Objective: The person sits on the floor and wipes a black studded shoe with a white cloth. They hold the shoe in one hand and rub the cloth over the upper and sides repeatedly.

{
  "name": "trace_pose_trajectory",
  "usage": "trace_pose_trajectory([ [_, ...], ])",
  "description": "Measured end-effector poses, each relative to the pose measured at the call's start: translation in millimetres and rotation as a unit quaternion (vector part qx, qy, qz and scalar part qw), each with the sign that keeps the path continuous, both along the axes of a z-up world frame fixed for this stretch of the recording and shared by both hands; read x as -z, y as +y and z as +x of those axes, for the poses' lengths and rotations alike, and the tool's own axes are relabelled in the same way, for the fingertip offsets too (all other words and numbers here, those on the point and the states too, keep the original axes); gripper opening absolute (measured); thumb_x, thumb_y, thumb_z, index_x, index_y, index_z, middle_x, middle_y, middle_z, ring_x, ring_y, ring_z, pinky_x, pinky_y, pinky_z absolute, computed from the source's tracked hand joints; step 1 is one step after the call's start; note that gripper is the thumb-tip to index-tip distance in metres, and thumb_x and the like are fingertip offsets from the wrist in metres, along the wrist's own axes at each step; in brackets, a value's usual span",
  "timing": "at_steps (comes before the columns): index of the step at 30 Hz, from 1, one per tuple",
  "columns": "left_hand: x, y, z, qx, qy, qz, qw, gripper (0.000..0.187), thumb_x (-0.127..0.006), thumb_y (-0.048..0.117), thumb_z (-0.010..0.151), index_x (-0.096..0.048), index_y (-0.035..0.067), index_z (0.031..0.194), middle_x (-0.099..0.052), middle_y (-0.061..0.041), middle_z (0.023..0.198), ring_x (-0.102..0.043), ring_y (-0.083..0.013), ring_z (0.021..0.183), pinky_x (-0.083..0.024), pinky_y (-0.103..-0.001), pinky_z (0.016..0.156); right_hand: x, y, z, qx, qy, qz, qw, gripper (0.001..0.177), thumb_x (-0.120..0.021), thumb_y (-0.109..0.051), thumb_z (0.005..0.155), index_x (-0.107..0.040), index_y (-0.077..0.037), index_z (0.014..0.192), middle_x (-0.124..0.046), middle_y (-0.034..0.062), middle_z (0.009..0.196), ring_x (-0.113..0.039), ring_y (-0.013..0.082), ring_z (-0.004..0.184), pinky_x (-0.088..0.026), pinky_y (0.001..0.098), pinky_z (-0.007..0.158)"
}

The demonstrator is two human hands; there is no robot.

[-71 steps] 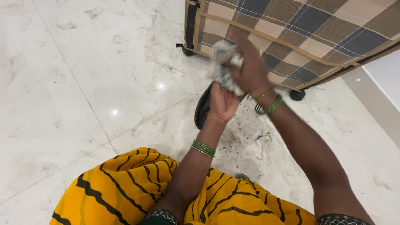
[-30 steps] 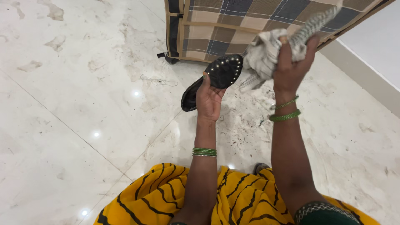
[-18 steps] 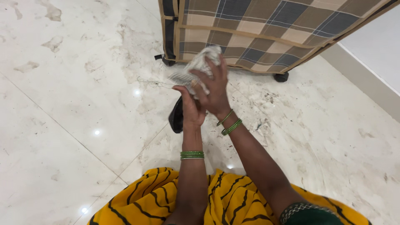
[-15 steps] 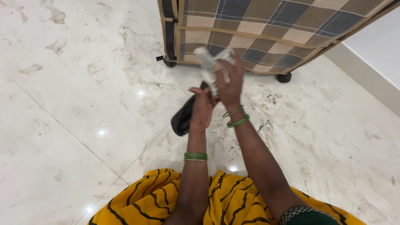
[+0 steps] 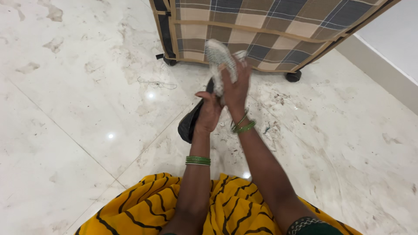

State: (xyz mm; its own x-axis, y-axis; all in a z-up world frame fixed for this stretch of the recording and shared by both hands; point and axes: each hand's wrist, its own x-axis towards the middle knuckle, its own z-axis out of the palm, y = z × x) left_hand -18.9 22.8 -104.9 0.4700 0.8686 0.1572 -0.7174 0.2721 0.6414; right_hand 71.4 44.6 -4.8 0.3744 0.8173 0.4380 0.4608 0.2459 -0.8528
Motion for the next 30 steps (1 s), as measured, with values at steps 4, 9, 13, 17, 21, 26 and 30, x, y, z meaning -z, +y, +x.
trace_pose_trajectory([
  [4,29.8,1.9,15.0,0.031,0.104,-0.046,0.993,0.093,-0.036,0.065,0.104,-0.011,-0.004,0.16,-0.025,-0.022,0.166,-0.028,-0.0299,0.155,-0.02,-0.041,0.13,-6.9,12.3,38.8,-0.008,0.209,-0.008,0.978,0.047,-0.064,-0.027,0.109,-0.063,0.005,0.143,-0.063,0.0346,0.136,-0.067,0.035,0.121,-0.055,0.0463,0.106],
  [9,-11.5,2.4,-3.7,-0.022,0.047,-0.037,0.998,0.101,-0.018,0.074,0.095,-0.012,-0.001,0.163,-0.026,-0.019,0.166,-0.03,-0.0312,0.152,-0.027,-0.042,0.124,14.6,-36.8,-26.7,-0.002,-0.037,0.046,0.998,0.056,-0.067,-0.026,0.106,-0.045,0.0,0.151,-0.049,0.0243,0.148,-0.053,0.0361,0.136,-0.048,0.0425,0.112],
  [13,-25.0,-3.3,-6.5,-0.019,0.14,-0.031,0.989,0.108,-0.016,0.083,0.091,-0.012,0.003,0.162,-0.024,-0.016,0.168,-0.026,-0.0281,0.154,-0.023,-0.04,0.124,-3.8,-14.2,-11.7,-0.022,0.096,-0.083,0.992,0.061,-0.069,-0.03,0.096,-0.046,-0.002,0.145,-0.048,0.0163,0.133,-0.058,0.026,0.12,-0.057,0.0354,0.091],
  [17,-26.4,-1.6,16.5,-0.021,0.34,0.011,0.94,0.114,-0.015,0.087,0.085,-0.026,0.0,0.158,-0.032,-0.018,0.165,-0.029,-0.0285,0.154,-0.022,-0.039,0.123,-23.0,4.1,25.4,-0.055,0.25,-0.025,0.966,0.055,-0.071,-0.032,0.098,-0.059,0.003,0.137,-0.062,0.0222,0.131,-0.063,0.0294,0.114,-0.056,0.0403,0.095],
  [21,-47.2,-0.5,11.4,-0.039,0.284,0.008,0.958,0.116,-0.006,0.088,0.083,-0.022,0.002,0.161,-0.022,-0.018,0.168,-0.021,-0.0304,0.155,-0.016,-0.039,0.126,-21.6,-19.6,2.8,-0.054,0.228,-0.07,0.97,0.058,-0.062,-0.043,0.098,-0.048,-0.007,0.141,-0.056,0.0178,0.137,-0.061,0.0273,0.125,-0.055,0.0406,0.104],
  [26,-24.1,12.8,16.7,-0.032,0.216,0.029,0.975,0.1,-0.012,0.076,0.094,-0.019,0.002,0.16,-0.027,-0.021,0.165,-0.026,-0.0347,0.155,-0.029,-0.041,0.124,-14.3,-40.4,-7.0,-0.082,0.063,-0.06,0.993,0.049,-0.064,-0.038,0.104,-0.064,-0.01,0.143,-0.037,0.0217,0.156,-0.031,0.0345,0.149,-0.028,0.0492,0.123],
  [30,31.9,12.8,33.3,-0.158,0.427,0.316,0.833,0.09,0.009,0.067,0.104,-0.03,0.001,0.149,-0.036,-0.021,0.166,-0.037,-0.0256,0.158,-0.036,-0.033,0.126,-24.5,8.9,43.9,-0.026,0.127,-0.033,0.991,0.049,-0.067,-0.037,0.098,-0.063,-0.014,0.142,-0.05,0.0218,0.147,-0.052,0.0393,0.141,-0.042,0.0517,0.121],
])
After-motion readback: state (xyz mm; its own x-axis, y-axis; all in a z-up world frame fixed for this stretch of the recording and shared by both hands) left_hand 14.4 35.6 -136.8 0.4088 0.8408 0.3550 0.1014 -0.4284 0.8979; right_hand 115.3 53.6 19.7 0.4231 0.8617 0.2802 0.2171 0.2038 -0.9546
